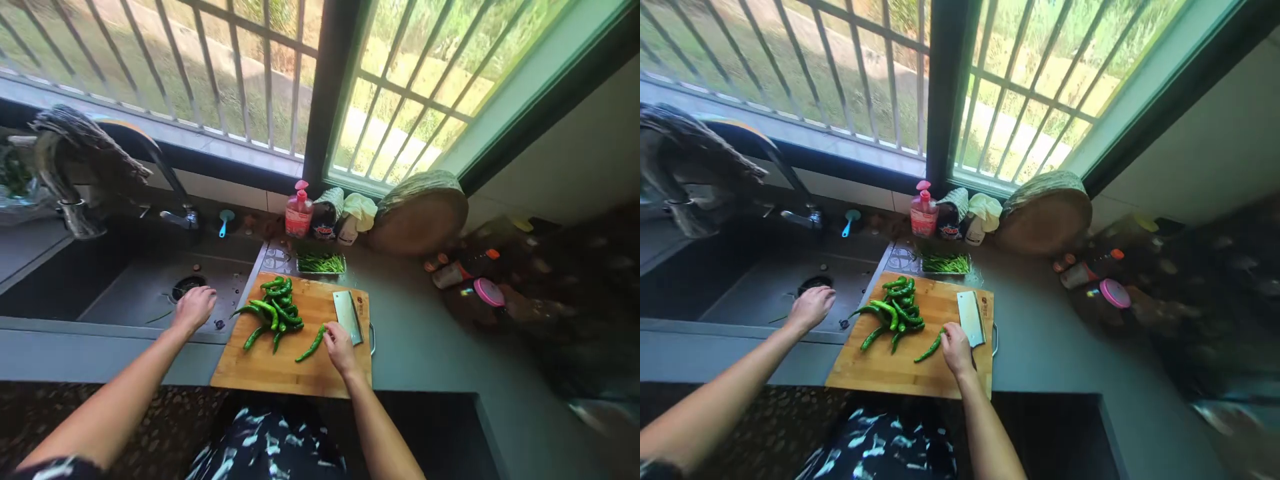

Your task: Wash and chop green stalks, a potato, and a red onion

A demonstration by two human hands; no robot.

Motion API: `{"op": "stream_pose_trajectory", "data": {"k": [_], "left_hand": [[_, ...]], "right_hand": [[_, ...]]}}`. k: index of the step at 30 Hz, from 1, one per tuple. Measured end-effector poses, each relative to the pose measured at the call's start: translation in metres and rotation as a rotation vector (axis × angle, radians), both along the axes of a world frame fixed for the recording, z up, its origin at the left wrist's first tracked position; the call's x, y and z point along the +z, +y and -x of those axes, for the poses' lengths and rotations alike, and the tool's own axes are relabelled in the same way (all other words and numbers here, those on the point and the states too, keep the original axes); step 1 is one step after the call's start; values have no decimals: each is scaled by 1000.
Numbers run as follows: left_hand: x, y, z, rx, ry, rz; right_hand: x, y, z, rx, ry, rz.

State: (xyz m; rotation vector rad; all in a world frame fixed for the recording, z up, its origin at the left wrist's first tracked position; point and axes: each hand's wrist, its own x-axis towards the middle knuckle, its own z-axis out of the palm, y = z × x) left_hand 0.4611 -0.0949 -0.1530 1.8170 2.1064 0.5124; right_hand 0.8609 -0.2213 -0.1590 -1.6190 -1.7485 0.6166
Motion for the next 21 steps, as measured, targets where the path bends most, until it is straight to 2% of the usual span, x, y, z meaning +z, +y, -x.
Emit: {"op": "stream_pose_trajectory", "data": {"k": [1,3,6,9,11,13,15,18,21], "left_hand": [[-1,-7,3,3,1,-21],[1,-28,11,95,-55,-24],[8,-71,31,206,-125,91],[10,-112,69,263,-200,251],[8,-125,97,305,-274,306],[3,-122,121,312,-295,284],[0,-105,137,238,-271,192],[0,-68,141,26,-177,63],[10,-29,125,-317,74,147]], "right_hand": [[-2,5,4,23,4,-11],[-9,13,7,39,-6,-16],[-18,19,9,58,-57,-7],[-21,16,17,90,-94,14],[-20,8,25,75,-135,33],[-17,-5,34,30,-191,54],[-13,-19,43,-29,-240,78],[-5,-42,59,-126,-308,120],[5,-68,79,-228,-363,180]]}}
